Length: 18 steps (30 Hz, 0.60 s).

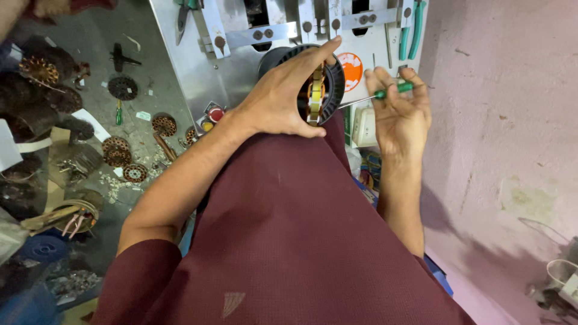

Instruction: The person uses a green-handled screwdriver to adjust and tighten components within a circular electrical part, likely a motor stator. They repeatedly probe and manipulate the internal windings and metal brackets while holding the part steady with their other hand.

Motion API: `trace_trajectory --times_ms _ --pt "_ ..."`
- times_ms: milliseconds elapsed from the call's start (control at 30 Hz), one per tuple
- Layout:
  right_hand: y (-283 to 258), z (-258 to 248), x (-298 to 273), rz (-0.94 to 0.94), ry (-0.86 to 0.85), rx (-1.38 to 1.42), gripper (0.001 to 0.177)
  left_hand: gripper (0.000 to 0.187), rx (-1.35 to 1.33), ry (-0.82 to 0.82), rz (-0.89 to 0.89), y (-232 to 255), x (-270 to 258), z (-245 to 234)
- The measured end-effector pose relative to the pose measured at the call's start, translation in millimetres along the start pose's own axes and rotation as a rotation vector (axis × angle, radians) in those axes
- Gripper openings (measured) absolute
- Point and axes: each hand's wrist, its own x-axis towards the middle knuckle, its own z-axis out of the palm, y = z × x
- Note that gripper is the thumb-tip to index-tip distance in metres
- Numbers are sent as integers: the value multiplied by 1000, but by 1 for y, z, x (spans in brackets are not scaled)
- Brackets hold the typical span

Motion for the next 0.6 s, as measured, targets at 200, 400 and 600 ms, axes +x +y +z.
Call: trace_trajectory --times_ms 200,400,600 --pt "16 -21 -31 -244 -243 -234 48 126 214 153 286 -10 -7 19" --pt "47 -10 -64 -860 -377 -696 75 120 183 85 227 -16 -8 18" --pt "55 -2 -52 -1220 -461 -823 84 63 -119 23 164 -25 -2 -8"
